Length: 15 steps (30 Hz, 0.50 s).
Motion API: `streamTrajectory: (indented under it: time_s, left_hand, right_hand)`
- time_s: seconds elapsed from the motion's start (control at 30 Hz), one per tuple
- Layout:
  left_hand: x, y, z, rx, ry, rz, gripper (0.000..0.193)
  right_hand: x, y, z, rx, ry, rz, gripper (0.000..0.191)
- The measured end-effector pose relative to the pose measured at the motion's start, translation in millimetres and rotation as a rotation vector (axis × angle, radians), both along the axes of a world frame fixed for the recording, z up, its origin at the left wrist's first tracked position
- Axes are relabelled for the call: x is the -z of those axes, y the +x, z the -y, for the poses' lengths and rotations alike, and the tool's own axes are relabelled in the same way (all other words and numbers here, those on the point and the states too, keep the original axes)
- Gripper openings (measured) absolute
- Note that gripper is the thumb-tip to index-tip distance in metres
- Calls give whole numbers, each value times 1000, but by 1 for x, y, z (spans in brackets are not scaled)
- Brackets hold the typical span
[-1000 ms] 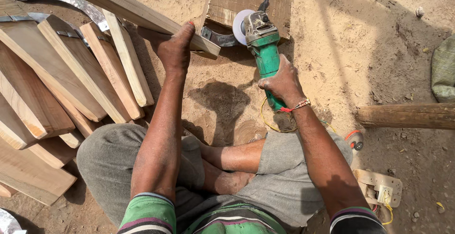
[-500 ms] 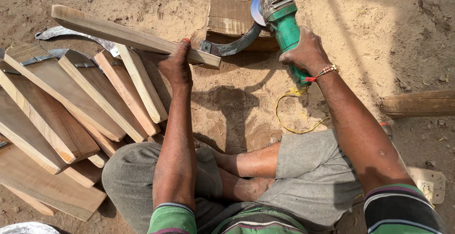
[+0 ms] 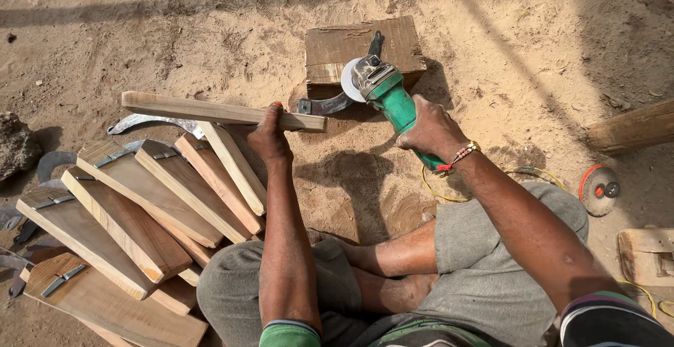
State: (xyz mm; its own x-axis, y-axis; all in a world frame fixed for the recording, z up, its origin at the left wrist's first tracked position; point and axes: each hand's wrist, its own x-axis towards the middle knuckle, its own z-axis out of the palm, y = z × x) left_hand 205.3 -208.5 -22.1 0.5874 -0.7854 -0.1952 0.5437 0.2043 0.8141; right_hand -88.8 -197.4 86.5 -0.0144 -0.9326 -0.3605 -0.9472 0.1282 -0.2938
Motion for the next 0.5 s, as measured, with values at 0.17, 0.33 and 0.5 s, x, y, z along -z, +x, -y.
streamTrajectory:
  time_s: [0.17, 0.33, 0.5]
  left_hand:
    - [1, 4, 2, -1, 11, 13, 33]
    - [-8, 5, 1, 13, -31, -30, 32]
    - [-47, -3, -15, -3, -70, -83, 31]
  right_hand:
    - [-11, -19, 35, 35, 19, -23, 71]
    - [-14, -29, 71, 20, -12, -96, 73]
    - [-15, -32, 107, 62, -29, -98, 76]
